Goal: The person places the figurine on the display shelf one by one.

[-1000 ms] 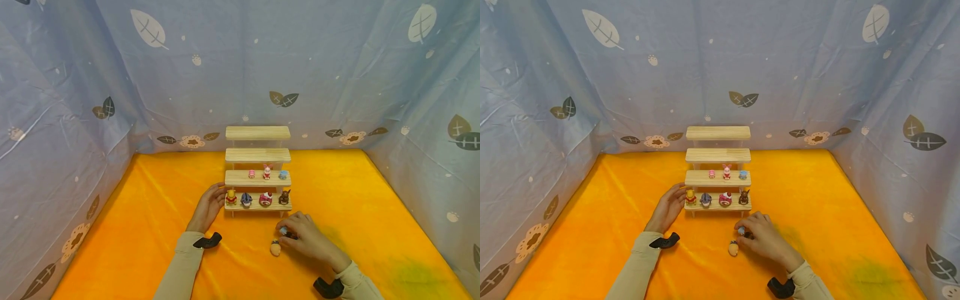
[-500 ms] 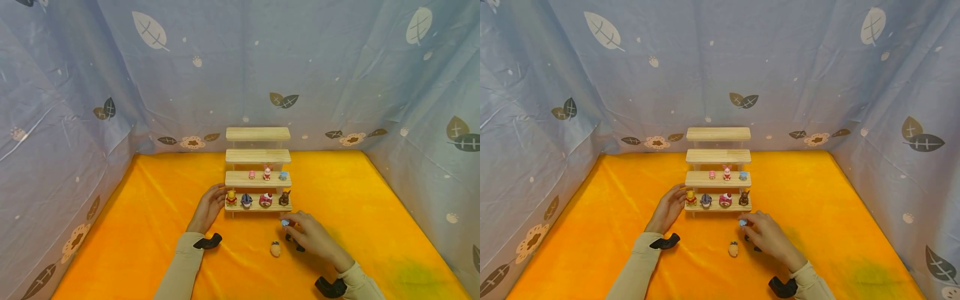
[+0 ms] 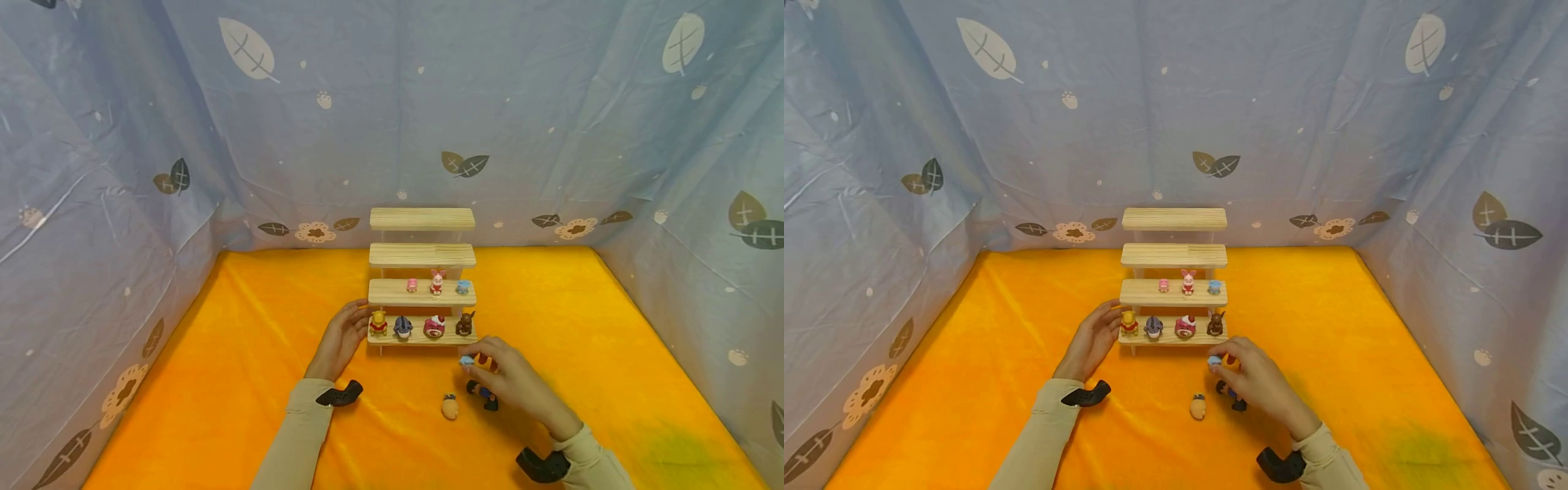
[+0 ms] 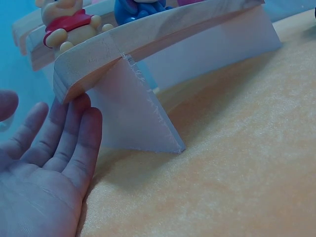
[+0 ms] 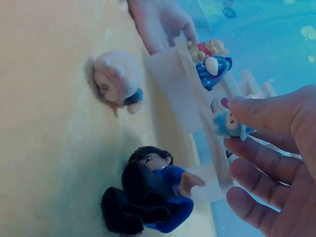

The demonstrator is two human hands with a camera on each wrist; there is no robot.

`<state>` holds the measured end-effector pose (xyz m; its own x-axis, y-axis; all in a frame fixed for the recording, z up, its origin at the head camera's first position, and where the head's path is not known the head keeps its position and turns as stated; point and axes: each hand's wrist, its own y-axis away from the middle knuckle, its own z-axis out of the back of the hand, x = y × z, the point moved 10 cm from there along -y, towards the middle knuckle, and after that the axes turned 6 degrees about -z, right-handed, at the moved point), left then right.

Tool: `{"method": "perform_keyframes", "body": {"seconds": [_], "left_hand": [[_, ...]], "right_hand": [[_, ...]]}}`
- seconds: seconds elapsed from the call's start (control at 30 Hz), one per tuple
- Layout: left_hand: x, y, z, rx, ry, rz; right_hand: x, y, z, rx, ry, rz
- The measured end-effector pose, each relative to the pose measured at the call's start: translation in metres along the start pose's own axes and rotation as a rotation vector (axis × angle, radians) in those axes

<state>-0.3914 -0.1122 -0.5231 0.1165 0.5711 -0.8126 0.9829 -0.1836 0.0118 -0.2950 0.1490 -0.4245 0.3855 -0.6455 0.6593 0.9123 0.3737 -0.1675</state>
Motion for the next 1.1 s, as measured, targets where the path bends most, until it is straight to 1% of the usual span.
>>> {"method": "perform_keyframes", "body": {"seconds": [0.27, 0.37, 0.5, 0.8, 1.1], "left_hand": [[0.000, -0.001, 0.001, -0.010, 0.006, -0.002], [0.001, -0.001, 0.002, -0.007, 0.004, -0.001], [0.002, -0.001, 0.001, -0.003, -0.001, 0.003], [0.002, -0.001, 0.002, -0.005, -0.008, 0.004], [0.002, -0.002, 0.002, -0.010, -0.006, -0.001]], "right_hand": [[0.006, -0.009, 0.005, 0.003, -0.069, -0.025], [0.013, -0.012, 0.011, -0.015, -0.078, -0.001], [0.024, -0.016, 0.019, -0.046, -0.062, 0.052], [0.044, -0.025, 0.031, -0.068, -0.018, 0.126], [0.060, -0.037, 0.047, -0.112, 0.023, 0.181]]}}
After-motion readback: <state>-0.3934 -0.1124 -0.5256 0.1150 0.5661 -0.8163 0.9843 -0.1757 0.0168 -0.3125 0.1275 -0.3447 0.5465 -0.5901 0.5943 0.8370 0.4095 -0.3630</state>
